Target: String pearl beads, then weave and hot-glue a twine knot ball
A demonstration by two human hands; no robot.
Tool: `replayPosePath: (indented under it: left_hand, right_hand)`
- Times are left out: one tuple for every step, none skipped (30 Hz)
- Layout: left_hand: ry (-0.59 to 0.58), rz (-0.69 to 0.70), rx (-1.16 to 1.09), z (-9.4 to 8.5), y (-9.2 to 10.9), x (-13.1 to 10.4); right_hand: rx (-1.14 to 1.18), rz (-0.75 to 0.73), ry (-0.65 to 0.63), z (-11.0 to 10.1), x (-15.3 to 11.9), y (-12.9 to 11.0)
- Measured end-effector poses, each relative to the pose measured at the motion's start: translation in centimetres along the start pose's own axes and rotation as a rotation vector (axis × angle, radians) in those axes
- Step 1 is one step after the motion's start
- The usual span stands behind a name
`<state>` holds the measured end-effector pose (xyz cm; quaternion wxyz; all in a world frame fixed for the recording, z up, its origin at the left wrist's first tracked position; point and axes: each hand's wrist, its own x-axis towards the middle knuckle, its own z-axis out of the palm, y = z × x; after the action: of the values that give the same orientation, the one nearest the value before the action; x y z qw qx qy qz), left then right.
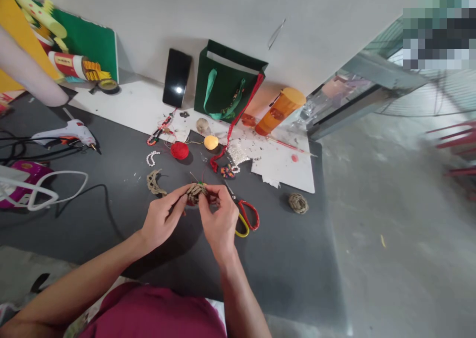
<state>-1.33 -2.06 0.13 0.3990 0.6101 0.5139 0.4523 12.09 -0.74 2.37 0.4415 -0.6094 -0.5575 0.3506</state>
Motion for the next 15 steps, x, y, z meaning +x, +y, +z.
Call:
replayPosePath:
  left_hand:
    - [-0.002, -0.003, -0.003, 0.02, -0.02, -0.02]
    - [-0.005, -0.002, -0.003, 0.03, -0.05, -0.05]
    - [-0.008, 0.004, 0.001, 0.05, -0.08, -0.10]
    - [-0.015, 0.016, 0.006, 0.08, -0.11, -0.17]
    - [-0.022, 0.030, 0.010, 0.14, -0.15, -0.25]
    - [-0.031, 0.040, 0.015, 0.23, -0.18, -0.33]
    - [-0.036, 0.043, 0.020, 0.33, -0.20, -0.42]
    - [-0.035, 0.043, 0.022, 0.44, -0.23, -0.50]
    - [-0.030, 0.040, 0.023, 0.53, -0.25, -0.55]
    - [-0.023, 0.034, 0.020, 0.59, -0.26, -0.58]
    - [-0.015, 0.025, 0.015, 0.61, -0.27, -0.57]
    - [-0.010, 0.016, 0.007, 0.58, -0.28, -0.52]
    - [-0.010, 0.006, -0.003, 0.50, -0.27, -0.44]
    - [-0.017, -0.006, -0.010, 0.39, -0.26, -0.34]
    - [-0.031, -0.019, -0.014, 0.25, -0.25, -0.22]
  right_hand:
    - [-0.047, -0.028, 0.015, 0.04, -0.04, -0.07]
    - [-0.075, -0.045, 0.024, 0.08, -0.05, -0.14]
    - [-0.084, -0.049, 0.029, 0.11, -0.06, -0.21]
    - [-0.079, -0.041, 0.032, 0.16, -0.05, -0.26]
    - [-0.067, -0.026, 0.037, 0.22, -0.05, -0.30]
    - [-0.051, -0.008, 0.043, 0.30, -0.07, -0.31]
    - [-0.031, 0.010, 0.050, 0.41, -0.10, -0.30]
    - [-0.011, 0.024, 0.058, 0.54, -0.15, -0.27]
    - [0.007, 0.036, 0.065, 0.68, -0.22, -0.23]
    - [0.019, 0.044, 0.071, 0.81, -0.30, -0.17]
    - [0.020, 0.047, 0.073, 0.91, -0.37, -0.11]
    - [0.007, 0.044, 0.067, 0.97, -0.43, -0.06]
    - [-0.021, 0.032, 0.052, 0.96, -0.46, -0.03]
    - [-0.061, 0.006, 0.025, 0.88, -0.46, -0.04]
    - [-0.110, -0.036, -0.009, 0.74, -0.43, -0.10]
